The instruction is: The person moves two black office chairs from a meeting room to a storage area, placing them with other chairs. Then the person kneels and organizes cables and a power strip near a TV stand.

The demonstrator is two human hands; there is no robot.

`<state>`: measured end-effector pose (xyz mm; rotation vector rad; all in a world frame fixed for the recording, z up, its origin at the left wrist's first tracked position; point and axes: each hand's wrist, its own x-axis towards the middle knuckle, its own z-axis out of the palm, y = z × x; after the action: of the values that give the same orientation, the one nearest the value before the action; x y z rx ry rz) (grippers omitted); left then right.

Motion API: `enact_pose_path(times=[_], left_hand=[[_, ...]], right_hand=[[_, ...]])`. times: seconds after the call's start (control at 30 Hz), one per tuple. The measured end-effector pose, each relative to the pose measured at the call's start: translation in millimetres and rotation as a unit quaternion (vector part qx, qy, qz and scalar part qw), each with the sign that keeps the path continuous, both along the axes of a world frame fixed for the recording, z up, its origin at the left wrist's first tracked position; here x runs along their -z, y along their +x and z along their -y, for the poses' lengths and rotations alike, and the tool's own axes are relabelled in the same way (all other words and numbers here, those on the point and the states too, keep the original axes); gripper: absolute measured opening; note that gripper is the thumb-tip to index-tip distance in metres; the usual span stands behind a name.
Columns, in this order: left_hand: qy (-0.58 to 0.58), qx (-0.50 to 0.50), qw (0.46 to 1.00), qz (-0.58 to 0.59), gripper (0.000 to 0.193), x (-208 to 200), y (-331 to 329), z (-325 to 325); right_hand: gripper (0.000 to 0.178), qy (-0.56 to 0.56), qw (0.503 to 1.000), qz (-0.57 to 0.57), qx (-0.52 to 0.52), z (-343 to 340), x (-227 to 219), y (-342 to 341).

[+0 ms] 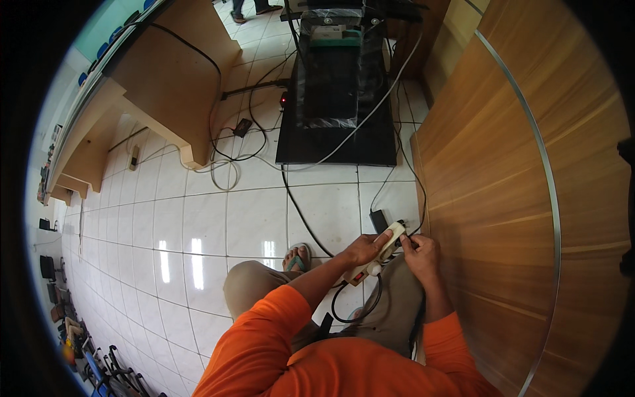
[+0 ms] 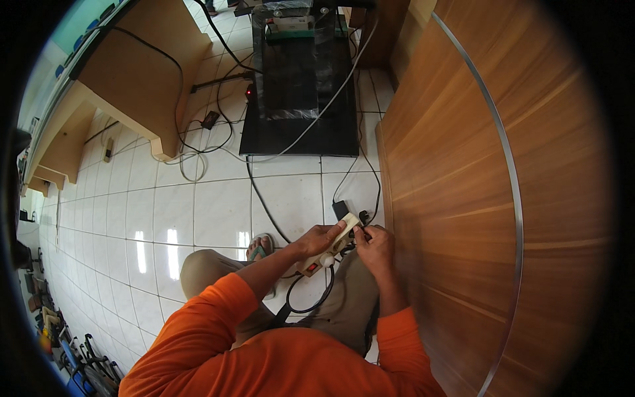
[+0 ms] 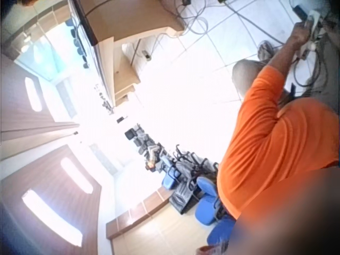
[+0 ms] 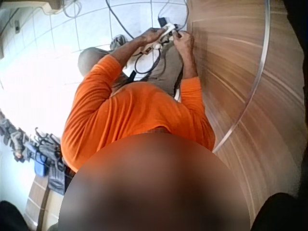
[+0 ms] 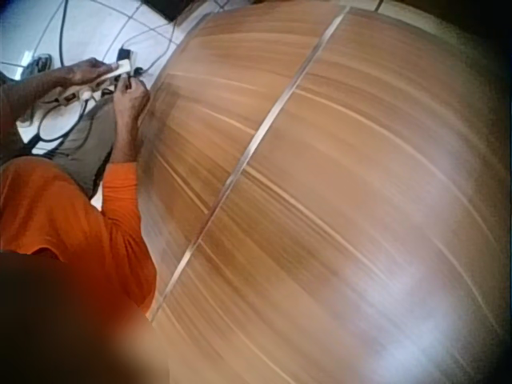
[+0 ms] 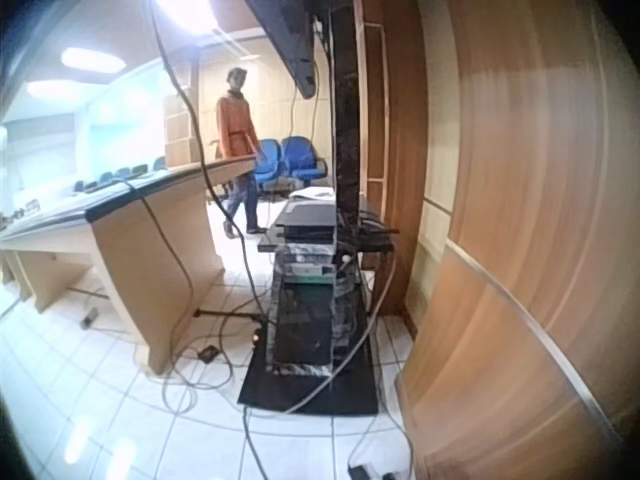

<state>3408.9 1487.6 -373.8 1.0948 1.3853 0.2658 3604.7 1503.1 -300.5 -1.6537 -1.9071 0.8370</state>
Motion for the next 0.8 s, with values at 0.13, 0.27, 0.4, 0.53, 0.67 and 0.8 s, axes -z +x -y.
enact_pose_path(times=[0.13,0.27,0.4,0.53,0.67,0.8], left_hand=[[-0.002,-0.202,0.979,0.021,0.09,11,-47,-15],[0.014,-0.199,0.98,-0.002,0.096,-10,-61,-29],[0.016,-0.189,0.982,-0.003,0.1,-44,-46,-35],[0.046,-0.2,0.979,-0.009,0.101,-72,-55,-42],[0.037,-0.213,0.976,-0.01,0.102,-87,-67,-49],[-0.004,-0.241,0.97,0.011,0.103,-94,-68,-46]], right_hand=[[0.035,0.005,0.994,-0.05,0.094,-4,-29,25],[0.033,-0.003,0.995,-0.054,0.082,-12,-41,60],[0.036,-0.008,0.995,0.043,0.091,-49,9,59],[0.041,-0.038,0.985,0.142,0.088,-78,84,37],[0.038,-0.04,0.981,0.173,0.081,-98,125,30],[0.036,-0.018,0.993,0.081,0.087,-97,105,21]])
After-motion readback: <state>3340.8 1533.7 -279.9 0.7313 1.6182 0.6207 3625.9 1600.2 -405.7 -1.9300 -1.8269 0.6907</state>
